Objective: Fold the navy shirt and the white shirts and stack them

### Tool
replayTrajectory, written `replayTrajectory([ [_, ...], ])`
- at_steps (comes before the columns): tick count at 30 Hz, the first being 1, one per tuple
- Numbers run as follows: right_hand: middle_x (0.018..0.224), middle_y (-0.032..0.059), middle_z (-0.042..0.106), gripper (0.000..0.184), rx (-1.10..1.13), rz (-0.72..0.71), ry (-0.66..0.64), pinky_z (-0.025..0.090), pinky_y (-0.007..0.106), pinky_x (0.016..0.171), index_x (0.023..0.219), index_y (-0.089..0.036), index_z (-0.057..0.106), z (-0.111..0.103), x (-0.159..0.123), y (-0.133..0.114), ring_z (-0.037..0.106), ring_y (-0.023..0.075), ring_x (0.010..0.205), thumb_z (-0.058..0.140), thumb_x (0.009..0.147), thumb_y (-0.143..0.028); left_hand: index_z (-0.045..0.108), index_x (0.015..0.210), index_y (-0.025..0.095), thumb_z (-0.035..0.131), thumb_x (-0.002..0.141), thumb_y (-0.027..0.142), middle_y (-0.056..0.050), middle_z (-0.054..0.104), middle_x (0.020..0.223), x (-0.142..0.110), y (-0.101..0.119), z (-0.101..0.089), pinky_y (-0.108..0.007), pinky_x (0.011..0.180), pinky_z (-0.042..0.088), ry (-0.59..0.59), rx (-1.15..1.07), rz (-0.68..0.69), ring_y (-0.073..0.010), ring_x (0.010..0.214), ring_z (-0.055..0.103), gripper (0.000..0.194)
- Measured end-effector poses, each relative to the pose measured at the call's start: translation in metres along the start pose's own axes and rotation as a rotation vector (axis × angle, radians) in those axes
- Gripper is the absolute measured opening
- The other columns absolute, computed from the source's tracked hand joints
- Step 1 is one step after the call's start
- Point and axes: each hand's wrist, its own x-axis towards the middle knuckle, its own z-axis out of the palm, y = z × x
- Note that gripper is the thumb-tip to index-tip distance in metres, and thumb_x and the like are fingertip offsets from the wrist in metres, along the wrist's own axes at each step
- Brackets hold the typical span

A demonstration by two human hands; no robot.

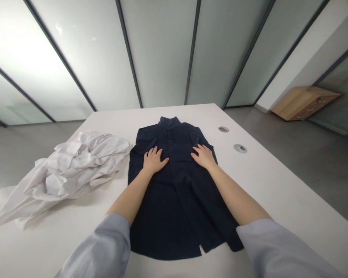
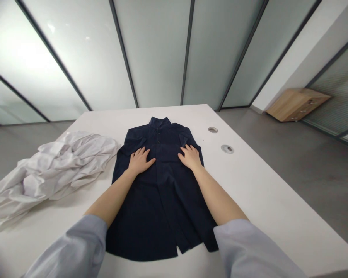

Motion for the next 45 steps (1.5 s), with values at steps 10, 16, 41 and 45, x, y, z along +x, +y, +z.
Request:
replayTrajectory([
  [10, 0.149, 0.0098, 0.045, 0.049, -0.032, -0.020, -0.043, 0.026, 0.053, 0.113, 0.137, -0.022, 0.055, -0.001, -0.002, -0.004, 0.034, 0.0335, 0.139, 0.045, 0.094, -0.042, 0.047, 0.141, 0.021, 0.036, 0.089, 0.064, -0.012, 0.040, 0.152, 0.001, -0.001, 0.002, -0.048, 0.109, 0.032, 0.055, -0.001, 0.010, -0.0320, 0.138, 0.035, 0.068],
  [16, 0.145, 0.0145, 0.048, 0.053, -0.013, -0.039, -0.020, 0.025, 0.052, 0.113, 0.138, -0.014, 0.053, 0.005, 0.003, -0.002, 0.036, 0.0323, 0.138, 0.047, 0.093, -0.042, 0.046, 0.142, 0.019, 0.037, 0.089, 0.064, -0.013, 0.039, 0.152, 0.003, -0.003, 0.006, -0.046, 0.113, 0.028, 0.049, -0.028, 0.017, -0.0308, 0.140, 0.032, 0.070],
  [41, 0.115, 0.0183, 0.067, 0.040, 0.292, 0.619, 0.149, 0.045, 0.038, 0.093, 0.111, -0.011, 0.068, -0.040, 0.079, 0.120, 0.060, 0.0309, 0.112, 0.056, 0.083, -0.037, 0.043, 0.143, 0.021, 0.037, 0.089, 0.064, -0.011, 0.035, 0.155, 0.004, -0.005, 0.008, -0.045, 0.114, 0.027, 0.030, -0.065, 0.014, -0.0296, 0.142, 0.030, 0.070],
  [45, 0.117, 0.0217, 0.064, 0.052, 0.216, 0.676, 0.054, 0.044, 0.050, 0.094, 0.113, -0.011, 0.065, -0.035, 0.087, 0.102, 0.059, 0.0366, 0.111, 0.063, 0.077, -0.047, 0.042, 0.145, 0.021, 0.036, 0.090, 0.063, -0.011, 0.034, 0.155, 0.002, -0.004, 0.007, -0.045, 0.114, 0.027, 0.021, -0.056, 0.013, -0.0293, 0.143, 0.029, 0.069],
])
